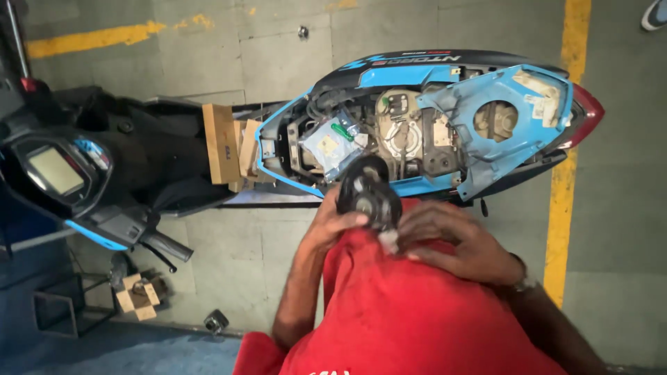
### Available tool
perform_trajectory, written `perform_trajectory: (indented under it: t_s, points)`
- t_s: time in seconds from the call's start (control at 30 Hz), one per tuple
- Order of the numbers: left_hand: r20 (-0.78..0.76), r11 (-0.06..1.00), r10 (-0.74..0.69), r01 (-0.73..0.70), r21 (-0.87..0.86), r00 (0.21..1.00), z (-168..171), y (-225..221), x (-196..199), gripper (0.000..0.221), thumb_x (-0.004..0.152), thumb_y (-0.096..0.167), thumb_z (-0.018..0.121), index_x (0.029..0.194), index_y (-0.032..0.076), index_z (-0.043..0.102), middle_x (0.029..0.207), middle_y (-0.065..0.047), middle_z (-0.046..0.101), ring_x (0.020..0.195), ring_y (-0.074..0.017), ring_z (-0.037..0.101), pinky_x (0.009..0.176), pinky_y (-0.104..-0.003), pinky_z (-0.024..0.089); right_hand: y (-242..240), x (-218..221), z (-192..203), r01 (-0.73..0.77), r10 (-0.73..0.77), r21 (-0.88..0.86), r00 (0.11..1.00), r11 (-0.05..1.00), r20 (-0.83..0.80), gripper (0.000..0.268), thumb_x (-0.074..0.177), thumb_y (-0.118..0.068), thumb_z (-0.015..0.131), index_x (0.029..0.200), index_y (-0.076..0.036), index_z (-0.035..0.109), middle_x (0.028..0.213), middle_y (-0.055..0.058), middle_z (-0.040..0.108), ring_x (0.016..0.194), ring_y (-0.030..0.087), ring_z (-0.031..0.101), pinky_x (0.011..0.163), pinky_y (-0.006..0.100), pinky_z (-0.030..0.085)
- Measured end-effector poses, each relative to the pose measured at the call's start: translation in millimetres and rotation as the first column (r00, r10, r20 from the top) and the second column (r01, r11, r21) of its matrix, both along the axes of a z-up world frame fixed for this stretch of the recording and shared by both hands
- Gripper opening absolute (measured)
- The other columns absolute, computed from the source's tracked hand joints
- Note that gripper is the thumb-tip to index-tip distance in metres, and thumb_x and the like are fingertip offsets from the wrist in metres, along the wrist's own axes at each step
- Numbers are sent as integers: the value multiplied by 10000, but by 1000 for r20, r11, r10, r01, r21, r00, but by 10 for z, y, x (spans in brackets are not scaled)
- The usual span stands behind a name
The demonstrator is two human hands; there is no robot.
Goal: The person stands at a scooter with its inner panel removed and handles a round black component, turning it over and separating its parts by hand. They use a green-handled screwdriver on the component, then hold and reposition it while a second person lifts the blue body panel nearby.
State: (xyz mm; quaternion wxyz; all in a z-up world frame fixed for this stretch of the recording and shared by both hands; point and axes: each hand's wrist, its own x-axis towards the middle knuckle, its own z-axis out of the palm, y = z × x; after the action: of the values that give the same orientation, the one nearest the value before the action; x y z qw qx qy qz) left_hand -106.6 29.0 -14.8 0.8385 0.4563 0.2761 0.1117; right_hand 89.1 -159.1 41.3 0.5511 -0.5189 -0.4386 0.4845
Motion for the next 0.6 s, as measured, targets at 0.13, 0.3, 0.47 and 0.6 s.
perform_trajectory:
  t_s: [0.13,0.3,0.47,0.6]
  points:
    - [23,972,-179,180,-148,984,-110,-34,-222,800,709,197,833,1417,-65,568,1257,-114,680,1185,-223,642,1097,-338,491,-29,366,-281,-66,68,-41,997,997,45,201,884,-71,770,1080,-48,736,1131,59,738,1088,175,709,907,344,592]
    - [52,947,-165,173,-271,985,-111,-74,-243,839,698,269,839,1417,-47,544,1197,-75,664,1094,-170,630,988,-316,511,71,932,-1012,552,-465,-218,814,804,348,207,1070,-95,624,1256,-16,668,1081,61,737,986,133,714,884,286,586]
    - [31,951,-186,188,-244,982,-121,19,-426,855,692,297,847,1422,-37,553,1189,-85,667,1088,-183,628,976,-319,513,388,934,-1662,459,-320,-311,856,832,407,222,1030,-121,680,1220,-8,676,1050,112,749,905,162,728,787,297,577]
    - [36,958,-171,175,-226,985,-220,69,-563,876,673,305,856,1411,-61,557,1222,-99,676,1121,-202,639,1018,-333,517,844,806,-2027,299,-79,-408,876,862,476,264,944,-173,709,1161,-23,706,1018,140,771,864,219,748,765,349,582]
